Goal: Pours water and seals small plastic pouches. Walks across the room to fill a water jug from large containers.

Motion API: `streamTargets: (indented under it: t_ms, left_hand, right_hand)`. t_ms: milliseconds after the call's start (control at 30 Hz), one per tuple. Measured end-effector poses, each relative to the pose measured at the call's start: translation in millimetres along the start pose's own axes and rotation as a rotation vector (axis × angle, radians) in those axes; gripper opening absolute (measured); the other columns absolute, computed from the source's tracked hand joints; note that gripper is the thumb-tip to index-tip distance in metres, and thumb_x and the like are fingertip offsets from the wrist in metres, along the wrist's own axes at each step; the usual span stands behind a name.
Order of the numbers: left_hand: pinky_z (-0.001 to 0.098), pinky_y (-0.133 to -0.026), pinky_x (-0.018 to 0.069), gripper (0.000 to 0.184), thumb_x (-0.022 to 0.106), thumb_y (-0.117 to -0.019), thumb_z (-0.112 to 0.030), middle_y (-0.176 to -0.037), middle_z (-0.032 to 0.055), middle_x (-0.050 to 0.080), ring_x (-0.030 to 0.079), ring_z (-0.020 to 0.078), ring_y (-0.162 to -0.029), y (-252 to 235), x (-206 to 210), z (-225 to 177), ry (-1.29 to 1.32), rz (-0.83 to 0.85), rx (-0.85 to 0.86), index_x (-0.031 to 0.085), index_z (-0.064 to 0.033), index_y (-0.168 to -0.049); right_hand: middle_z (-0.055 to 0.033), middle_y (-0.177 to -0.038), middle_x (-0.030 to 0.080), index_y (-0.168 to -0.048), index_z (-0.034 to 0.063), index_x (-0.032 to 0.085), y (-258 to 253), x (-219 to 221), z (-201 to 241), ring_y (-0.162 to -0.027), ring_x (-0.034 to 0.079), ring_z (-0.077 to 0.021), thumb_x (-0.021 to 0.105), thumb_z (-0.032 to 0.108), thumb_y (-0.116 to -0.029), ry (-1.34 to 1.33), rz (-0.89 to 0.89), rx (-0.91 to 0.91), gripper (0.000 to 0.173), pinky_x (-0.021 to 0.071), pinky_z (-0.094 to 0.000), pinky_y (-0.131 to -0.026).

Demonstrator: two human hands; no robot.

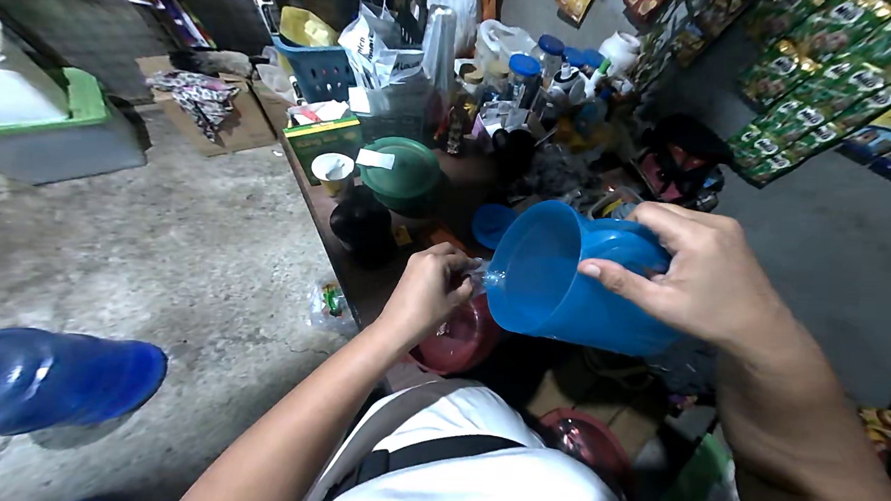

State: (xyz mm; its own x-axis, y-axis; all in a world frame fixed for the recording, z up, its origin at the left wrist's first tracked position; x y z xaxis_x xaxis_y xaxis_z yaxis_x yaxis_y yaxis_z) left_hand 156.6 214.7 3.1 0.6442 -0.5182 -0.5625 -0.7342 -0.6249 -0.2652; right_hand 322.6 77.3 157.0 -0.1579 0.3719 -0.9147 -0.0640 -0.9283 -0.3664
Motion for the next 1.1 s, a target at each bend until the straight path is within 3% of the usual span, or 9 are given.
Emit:
streamTargets:
  t_ms: [1100]
  left_hand:
    - [0.0371,-0.077,0.0577,0.021,0.078,-0.0841,0.0,-0.101,0.0095,0.07,0.068,0.0181,-0.086,-1,0,-5,-0.036,0.066,-0.034,0.077,-0.0036,-0.105]
  right_hand:
    - [0.0003,-0.076,0.06,-0.089,0.0094,0.066,-8,-20,7,-0.066,0.055,-0.0042,0.063,0.055,-0.0913,0.057,0.009,-0.07,0.046,0.0428,-0.0207,-0.056]
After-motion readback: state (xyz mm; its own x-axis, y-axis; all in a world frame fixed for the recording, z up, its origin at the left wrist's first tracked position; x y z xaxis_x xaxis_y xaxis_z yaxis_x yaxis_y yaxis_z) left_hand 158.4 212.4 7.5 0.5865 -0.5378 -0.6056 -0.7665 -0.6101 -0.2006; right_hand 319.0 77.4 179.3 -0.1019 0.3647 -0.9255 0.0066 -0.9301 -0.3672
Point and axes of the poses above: each hand's wrist, its own y-axis away from the middle knuckle, its own x-axis out of the palm, z = x × y, the point moved 6 cm from there along -y, towards the middle knuckle
